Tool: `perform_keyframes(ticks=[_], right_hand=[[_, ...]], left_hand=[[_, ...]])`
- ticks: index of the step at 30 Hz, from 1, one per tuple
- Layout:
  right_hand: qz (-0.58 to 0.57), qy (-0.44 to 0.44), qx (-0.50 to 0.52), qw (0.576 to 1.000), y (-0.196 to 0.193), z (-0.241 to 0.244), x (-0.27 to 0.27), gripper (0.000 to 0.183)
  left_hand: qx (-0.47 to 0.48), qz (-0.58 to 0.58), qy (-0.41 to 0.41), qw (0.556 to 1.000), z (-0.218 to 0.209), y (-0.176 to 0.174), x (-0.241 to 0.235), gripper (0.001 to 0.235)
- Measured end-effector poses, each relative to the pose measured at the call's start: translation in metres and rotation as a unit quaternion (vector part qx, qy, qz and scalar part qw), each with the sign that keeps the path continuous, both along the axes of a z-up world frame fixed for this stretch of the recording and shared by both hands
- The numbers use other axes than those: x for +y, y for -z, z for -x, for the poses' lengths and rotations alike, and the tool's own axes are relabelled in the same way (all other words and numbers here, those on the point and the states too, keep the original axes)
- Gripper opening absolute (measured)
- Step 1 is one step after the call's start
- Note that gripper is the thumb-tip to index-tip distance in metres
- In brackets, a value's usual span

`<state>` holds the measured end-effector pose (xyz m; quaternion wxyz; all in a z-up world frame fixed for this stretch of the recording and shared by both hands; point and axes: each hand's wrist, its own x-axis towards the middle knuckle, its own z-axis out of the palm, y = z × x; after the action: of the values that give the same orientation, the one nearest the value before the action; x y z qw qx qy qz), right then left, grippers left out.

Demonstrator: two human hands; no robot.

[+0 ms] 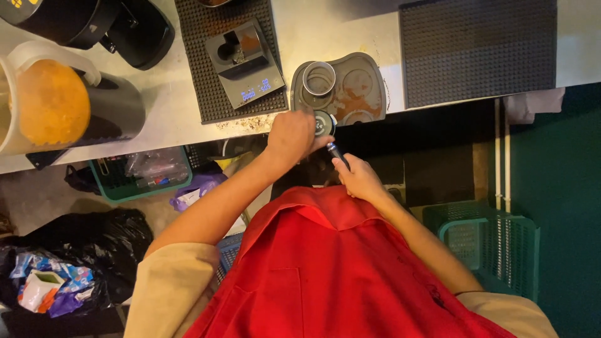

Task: Preparing an espresso shot by grinding beans, weighing the grounds, tamping them into a portafilter, and using an espresso machine.

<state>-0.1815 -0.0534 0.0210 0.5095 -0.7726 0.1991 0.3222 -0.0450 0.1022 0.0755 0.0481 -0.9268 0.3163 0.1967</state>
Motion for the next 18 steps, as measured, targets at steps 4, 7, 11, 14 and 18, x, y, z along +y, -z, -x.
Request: perform_keyframes(ticks=[4,7,11,14,18], right_hand=[[-0.007,0.000,-0.007,1.000,0.004,0.002,-0.003,0.044],[-0.013,0.002,-0.006,1.000,0.001,0.000,-0.002,0.044],[-0.006,-0.010,-0.011,1.000,0.006,0.001,-0.006,0.046],[-0.012,-0.010,-0.012,1.000,0.001,-0.001,-0.007,0.042],[-0.021,-0.003,-0.011,1.000,0.001,0.000,-0.007,0.044]], left_hand=[[0.039,0.140,0.105,0.984,-0.006,-0.002,0.007,0.029],[0.028,0.141,0.077,0.987,-0.005,0.003,0.004,0.043],[0.116,0.050,0.100,0.987,-0.006,-0.006,0.003,0.058],[-0.004,0.143,0.208,0.968,0.002,-0.006,0.011,0.014],[0.068,0.107,0.078,0.989,0.001,-0.013,0.006,0.073]])
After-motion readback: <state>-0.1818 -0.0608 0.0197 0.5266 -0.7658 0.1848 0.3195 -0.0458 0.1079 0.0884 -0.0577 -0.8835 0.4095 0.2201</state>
